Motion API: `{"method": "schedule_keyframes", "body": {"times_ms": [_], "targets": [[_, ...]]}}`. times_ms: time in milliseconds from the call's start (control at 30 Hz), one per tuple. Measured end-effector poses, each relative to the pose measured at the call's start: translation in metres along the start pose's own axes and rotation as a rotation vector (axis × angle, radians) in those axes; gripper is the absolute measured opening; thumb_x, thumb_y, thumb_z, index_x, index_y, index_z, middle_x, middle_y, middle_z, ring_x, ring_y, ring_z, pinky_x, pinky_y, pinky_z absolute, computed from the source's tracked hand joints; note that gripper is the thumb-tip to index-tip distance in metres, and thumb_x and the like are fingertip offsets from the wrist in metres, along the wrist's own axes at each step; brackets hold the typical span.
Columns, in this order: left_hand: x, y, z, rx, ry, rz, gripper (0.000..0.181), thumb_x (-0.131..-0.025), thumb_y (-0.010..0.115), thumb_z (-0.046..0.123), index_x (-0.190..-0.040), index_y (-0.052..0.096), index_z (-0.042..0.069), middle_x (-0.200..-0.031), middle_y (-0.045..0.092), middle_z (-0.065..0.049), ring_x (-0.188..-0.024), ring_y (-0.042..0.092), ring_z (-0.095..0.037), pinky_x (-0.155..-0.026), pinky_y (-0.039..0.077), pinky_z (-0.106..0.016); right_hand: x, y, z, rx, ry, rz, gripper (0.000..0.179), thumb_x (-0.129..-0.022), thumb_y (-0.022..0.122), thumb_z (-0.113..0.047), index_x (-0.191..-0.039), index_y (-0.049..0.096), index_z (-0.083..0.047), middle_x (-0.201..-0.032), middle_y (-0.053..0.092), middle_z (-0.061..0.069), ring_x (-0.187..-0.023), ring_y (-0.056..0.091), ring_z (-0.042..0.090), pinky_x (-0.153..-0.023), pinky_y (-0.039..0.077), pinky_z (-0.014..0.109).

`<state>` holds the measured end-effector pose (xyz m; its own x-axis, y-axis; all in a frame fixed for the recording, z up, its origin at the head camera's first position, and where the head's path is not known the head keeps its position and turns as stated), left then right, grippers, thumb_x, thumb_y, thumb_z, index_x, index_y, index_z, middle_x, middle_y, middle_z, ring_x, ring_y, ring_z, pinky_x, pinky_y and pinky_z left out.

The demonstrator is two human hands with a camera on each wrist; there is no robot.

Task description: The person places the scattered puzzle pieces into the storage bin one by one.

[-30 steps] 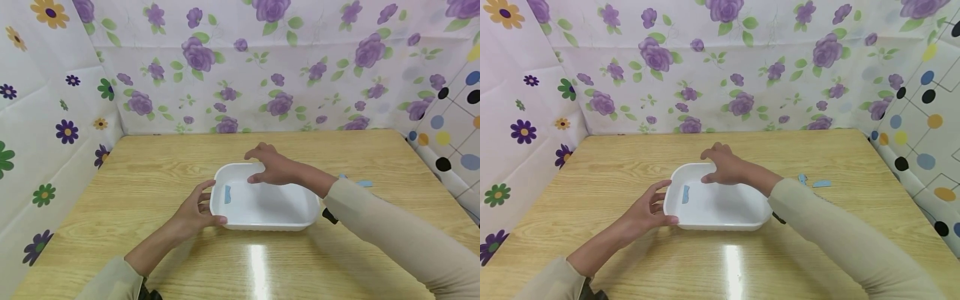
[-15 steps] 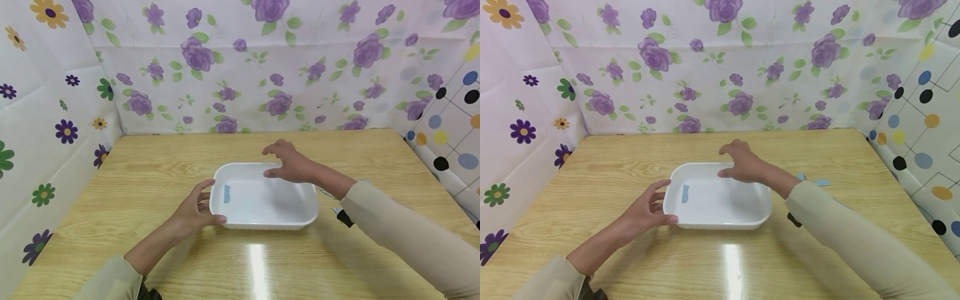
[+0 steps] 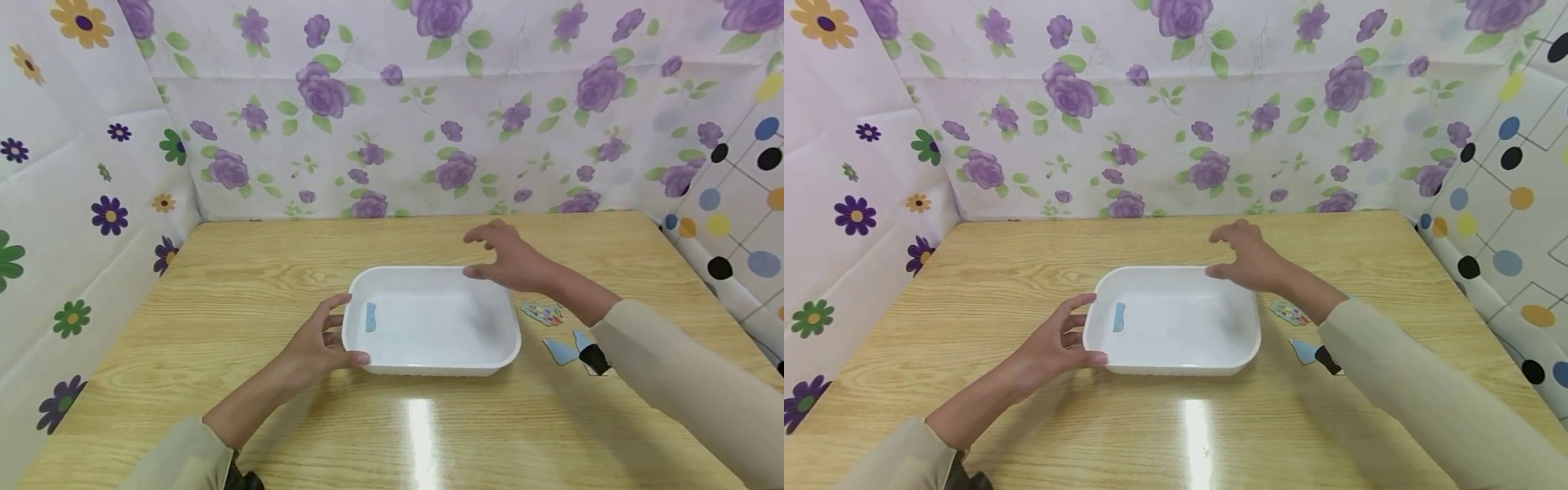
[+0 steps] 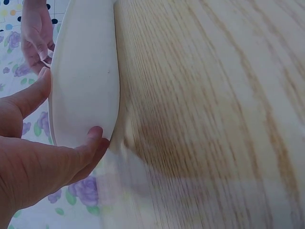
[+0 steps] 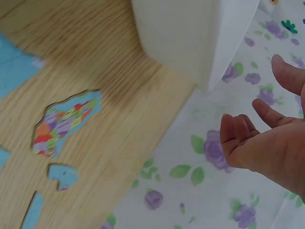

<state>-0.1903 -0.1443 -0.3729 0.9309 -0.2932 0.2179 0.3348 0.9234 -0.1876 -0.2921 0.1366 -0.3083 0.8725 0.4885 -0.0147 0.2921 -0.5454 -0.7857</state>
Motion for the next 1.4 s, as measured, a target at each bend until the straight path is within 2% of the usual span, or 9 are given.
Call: {"method": "schedule_keyframes", "body": {"times_ms": [667, 1400], "targets": [[0.001, 0.0, 0.001, 0.008, 0.001, -0.005, 0.104, -0.073, 0.085, 0.015, -0.152, 0.016, 0.017, -0.143, 0.038, -0.021, -0.125, 0.049, -0.038, -0.093, 0.05, -0.041, 0.026, -0.029, 0.038, -0.004, 0.081, 0.025, 0.052, -0.095, 0.063, -0.024, -0.136, 0.044, 0.001, -0.134, 0.033, 0.027, -0.12, 0.034, 0.047, -0.092, 0.039, 0.06], [0.001, 0.002, 0.002, 0.006, -0.007, -0.01, 0.104, -0.074, 0.085, 0.015, -0.152, 0.016, 0.018, -0.144, 0.036, -0.022, -0.125, 0.048, -0.039, -0.094, 0.05, -0.042, 0.05, -0.044, 0.078, 0.021, 0.162, 0.042, 0.06, -0.095, 0.061, -0.034, -0.137, 0.041, 0.003, -0.134, 0.03, 0.029, -0.119, 0.033, 0.048, -0.089, 0.04, 0.061]]}}
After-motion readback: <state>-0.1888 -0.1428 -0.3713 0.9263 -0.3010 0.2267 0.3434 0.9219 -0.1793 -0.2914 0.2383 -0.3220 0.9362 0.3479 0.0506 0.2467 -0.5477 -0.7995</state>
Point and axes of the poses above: each hand's wrist, its own x-axis away from the middle knuckle, its own y-axis out of the palm, z = x × y, the point moved 7 cm from there along -x, towards the middle knuckle
